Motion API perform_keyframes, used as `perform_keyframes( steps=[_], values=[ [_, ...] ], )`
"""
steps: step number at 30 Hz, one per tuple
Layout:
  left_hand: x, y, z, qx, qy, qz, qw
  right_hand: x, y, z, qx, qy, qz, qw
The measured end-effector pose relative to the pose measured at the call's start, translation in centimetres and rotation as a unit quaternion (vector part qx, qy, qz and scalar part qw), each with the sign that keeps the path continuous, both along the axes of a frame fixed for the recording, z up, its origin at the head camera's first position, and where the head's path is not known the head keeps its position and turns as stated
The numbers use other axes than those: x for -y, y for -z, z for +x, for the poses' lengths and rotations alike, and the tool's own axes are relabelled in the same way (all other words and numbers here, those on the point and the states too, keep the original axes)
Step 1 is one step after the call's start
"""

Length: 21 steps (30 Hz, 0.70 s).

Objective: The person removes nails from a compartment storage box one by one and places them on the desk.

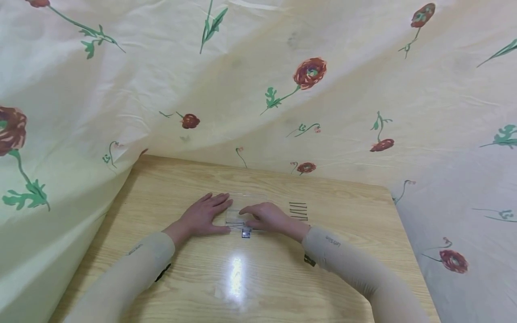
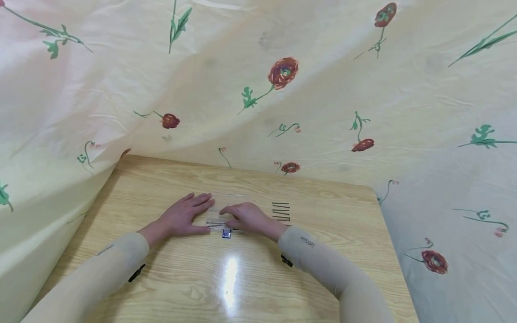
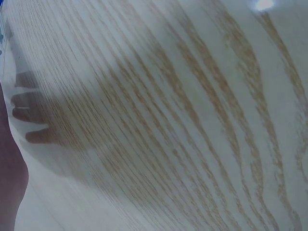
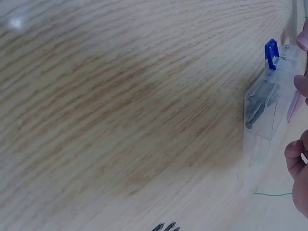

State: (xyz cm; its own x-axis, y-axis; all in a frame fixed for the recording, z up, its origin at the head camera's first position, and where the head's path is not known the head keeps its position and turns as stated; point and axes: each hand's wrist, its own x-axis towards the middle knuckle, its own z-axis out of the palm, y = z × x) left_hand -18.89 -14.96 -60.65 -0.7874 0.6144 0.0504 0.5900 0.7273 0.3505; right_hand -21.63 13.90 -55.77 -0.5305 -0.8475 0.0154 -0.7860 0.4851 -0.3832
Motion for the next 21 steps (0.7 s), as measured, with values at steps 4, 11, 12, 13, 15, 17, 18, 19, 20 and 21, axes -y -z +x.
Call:
perform_keyframes(
  steps=[4, 11, 12, 13, 15, 17, 18, 19, 20, 21],
  values=[
    [0.2, -0.17, 0.0, -0.003, 0.005, -0.007, 1.0, 0.0, 0.15, -0.01, -0.006, -0.002, -0.004, 1.0],
    [0.76, -0.2, -0.14, -0.007, 0.014, -0.022, 0.9996, 0.14, 0.08, 0.11, -0.006, -0.003, -0.009, 1.0],
    [0.82, -0.18, -0.15, -0.006, 0.014, -0.023, 0.9996, 0.16, 0.07, 0.12, -0.005, -0.003, -0.007, 1.0],
    [0.86, -0.15, -0.17, -0.006, 0.015, -0.024, 0.9996, 0.18, 0.06, 0.13, -0.005, -0.003, -0.006, 1.0],
    [0.93, -0.1, -0.19, -0.005, 0.016, -0.026, 0.9995, 0.23, 0.06, 0.11, -0.006, -0.007, -0.002, 1.0],
    [0.96, -0.05, -0.21, -0.005, 0.017, -0.028, 0.9994, 0.33, 0.02, 0.07, -0.008, -0.012, 0.003, 1.0],
    [0.96, -0.03, -0.22, -0.006, 0.018, -0.029, 0.9994, 0.42, -0.05, 0.05, -0.009, -0.016, 0.006, 1.0],
    [0.95, -0.05, -0.2, -0.006, 0.018, -0.028, 0.9994, 0.52, -0.14, 0.03, -0.01, -0.02, 0.009, 1.0],
    [0.94, -0.05, -0.2, -0.006, 0.018, -0.028, 0.9994, 0.62, -0.24, 0.01, -0.012, -0.024, 0.012, 1.0],
    [0.93, -0.05, -0.19, -0.006, 0.018, -0.029, 0.9994, 0.73, -0.35, -0.01, -0.013, -0.029, 0.015, 0.999]
  ],
)
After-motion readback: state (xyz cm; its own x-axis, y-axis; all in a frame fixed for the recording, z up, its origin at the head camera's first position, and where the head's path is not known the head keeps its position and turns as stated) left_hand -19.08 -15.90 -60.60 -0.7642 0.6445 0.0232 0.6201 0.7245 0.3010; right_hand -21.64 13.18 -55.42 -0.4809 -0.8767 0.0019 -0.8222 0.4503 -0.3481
